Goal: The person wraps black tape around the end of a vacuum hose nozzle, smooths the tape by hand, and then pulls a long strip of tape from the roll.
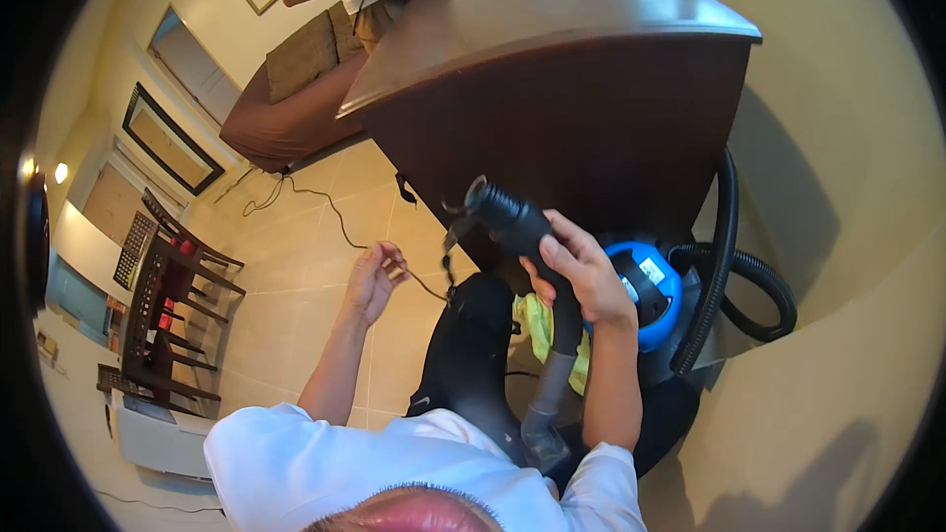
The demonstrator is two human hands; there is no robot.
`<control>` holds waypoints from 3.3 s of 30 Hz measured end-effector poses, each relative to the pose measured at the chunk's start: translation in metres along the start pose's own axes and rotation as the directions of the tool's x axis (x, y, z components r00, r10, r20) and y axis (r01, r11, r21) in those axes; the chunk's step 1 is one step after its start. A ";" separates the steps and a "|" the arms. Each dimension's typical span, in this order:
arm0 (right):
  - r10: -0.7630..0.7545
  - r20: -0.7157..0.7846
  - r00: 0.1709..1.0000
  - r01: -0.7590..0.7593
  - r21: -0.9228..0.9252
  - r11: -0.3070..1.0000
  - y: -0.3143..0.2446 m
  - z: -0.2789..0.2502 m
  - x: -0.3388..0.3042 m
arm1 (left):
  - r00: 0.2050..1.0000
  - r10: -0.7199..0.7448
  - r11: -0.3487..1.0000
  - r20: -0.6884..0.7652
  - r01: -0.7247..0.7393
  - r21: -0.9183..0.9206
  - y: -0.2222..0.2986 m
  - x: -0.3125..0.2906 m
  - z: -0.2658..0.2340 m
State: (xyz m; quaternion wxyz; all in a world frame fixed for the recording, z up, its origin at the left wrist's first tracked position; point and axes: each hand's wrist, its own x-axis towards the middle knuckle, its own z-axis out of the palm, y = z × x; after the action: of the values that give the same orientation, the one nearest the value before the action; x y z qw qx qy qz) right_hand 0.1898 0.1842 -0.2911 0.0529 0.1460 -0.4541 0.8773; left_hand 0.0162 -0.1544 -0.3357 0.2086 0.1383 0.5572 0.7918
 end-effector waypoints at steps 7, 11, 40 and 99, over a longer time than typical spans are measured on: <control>0.002 0.019 1.000 0.002 -0.199 0.980 0.014 0.012 0.013 | 0.953 0.296 0.861 0.059 -0.293 0.416 0.042 -0.002 0.065; -0.073 0.016 0.997 0.074 -0.252 0.965 0.027 0.036 0.013 | 0.851 0.385 0.742 0.357 -0.516 0.428 0.057 -0.007 0.111; -0.392 -0.186 0.901 0.234 -0.552 0.800 0.000 0.045 -0.015 | 0.772 0.305 0.795 0.558 -0.529 0.297 0.079 -0.010 0.178; 0.001 -0.063 0.998 0.000 0.010 1.000 0.045 0.129 -0.020 | 0.801 -0.161 0.924 0.577 -0.084 0.373 0.160 0.005 0.091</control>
State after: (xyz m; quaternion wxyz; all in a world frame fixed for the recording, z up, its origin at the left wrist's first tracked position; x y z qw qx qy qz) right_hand 0.2257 0.0543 -0.2621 0.0661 0.1185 -0.4478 0.8838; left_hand 0.0244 -0.1240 -0.1543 0.3588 0.4067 0.6083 0.5795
